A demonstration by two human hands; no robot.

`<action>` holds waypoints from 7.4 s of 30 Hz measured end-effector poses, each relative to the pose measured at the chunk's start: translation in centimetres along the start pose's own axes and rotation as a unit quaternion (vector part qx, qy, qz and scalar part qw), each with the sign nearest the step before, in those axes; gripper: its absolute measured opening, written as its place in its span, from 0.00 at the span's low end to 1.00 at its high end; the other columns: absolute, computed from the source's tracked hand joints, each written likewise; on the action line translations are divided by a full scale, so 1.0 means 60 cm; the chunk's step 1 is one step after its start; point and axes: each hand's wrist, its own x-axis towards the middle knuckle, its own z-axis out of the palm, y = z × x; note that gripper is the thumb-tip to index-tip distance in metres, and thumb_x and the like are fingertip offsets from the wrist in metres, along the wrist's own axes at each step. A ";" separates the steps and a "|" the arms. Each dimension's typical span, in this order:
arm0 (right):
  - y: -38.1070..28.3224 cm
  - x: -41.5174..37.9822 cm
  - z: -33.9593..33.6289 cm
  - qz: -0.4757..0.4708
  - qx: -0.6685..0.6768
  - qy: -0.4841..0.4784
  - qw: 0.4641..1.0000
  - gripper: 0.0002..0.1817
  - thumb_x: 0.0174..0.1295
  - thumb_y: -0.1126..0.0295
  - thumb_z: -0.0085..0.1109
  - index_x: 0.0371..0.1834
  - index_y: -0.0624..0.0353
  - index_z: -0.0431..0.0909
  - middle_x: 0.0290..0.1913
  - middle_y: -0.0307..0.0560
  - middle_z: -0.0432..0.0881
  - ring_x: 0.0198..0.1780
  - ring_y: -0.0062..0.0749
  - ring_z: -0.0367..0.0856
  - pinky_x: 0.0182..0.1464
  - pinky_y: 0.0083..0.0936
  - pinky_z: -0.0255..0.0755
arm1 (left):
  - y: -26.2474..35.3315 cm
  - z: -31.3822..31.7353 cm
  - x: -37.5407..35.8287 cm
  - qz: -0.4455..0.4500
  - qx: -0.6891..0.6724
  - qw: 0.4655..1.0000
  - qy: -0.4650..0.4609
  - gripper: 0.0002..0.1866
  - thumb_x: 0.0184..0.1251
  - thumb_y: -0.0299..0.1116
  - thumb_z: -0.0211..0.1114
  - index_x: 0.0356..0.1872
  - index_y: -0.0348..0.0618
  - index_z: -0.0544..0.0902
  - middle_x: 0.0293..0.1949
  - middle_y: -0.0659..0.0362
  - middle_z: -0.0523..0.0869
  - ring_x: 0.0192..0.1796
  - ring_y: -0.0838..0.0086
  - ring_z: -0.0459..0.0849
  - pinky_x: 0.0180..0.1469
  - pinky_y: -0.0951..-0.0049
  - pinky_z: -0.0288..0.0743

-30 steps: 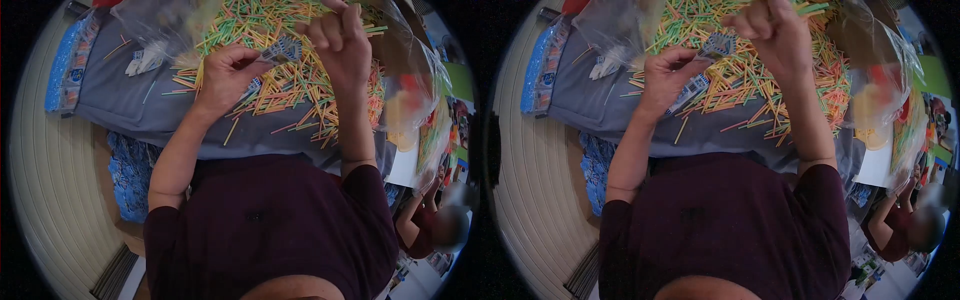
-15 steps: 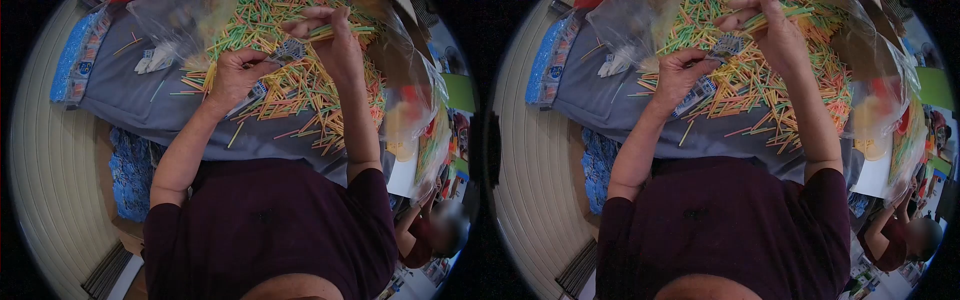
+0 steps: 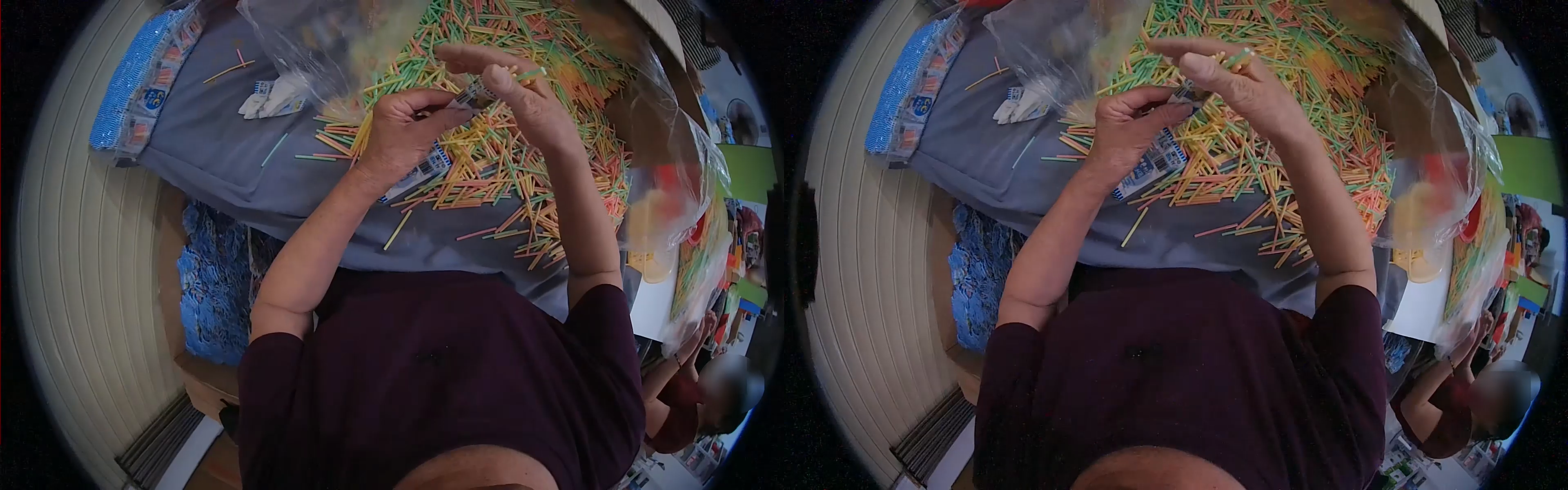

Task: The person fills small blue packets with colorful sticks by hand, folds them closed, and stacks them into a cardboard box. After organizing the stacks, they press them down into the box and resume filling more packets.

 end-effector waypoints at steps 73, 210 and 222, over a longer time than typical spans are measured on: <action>0.063 -0.117 -0.051 -0.008 0.335 0.194 0.922 0.30 0.79 0.44 0.35 0.35 0.60 0.73 0.31 0.49 0.78 0.57 0.49 0.78 0.69 0.51 0.63 | 0.030 -0.054 -0.110 0.066 0.428 0.901 -0.038 0.06 0.55 0.21 0.69 0.35 0.37 0.87 0.30 0.57 0.83 0.33 0.68 0.82 0.35 0.70 0.75; 0.001 -0.011 0.080 -0.083 0.056 0.078 0.992 0.33 0.77 0.41 0.40 0.47 0.61 0.83 0.43 0.51 0.88 0.61 0.42 0.81 0.67 0.39 0.70 | 0.007 -0.051 -0.066 0.136 0.232 0.959 0.085 0.13 0.51 0.24 0.79 0.39 0.35 0.88 0.31 0.57 0.85 0.31 0.73 0.84 0.31 0.74 0.75; 0.000 0.012 0.063 -0.038 0.011 0.009 0.999 0.29 0.72 0.44 0.55 0.58 0.58 0.84 0.47 0.48 0.85 0.59 0.34 0.79 0.60 0.33 0.73 | -0.012 -0.033 -0.044 0.086 0.061 0.992 0.062 0.13 0.55 0.21 0.77 0.42 0.35 0.88 0.37 0.57 0.87 0.39 0.75 0.87 0.40 0.75 0.81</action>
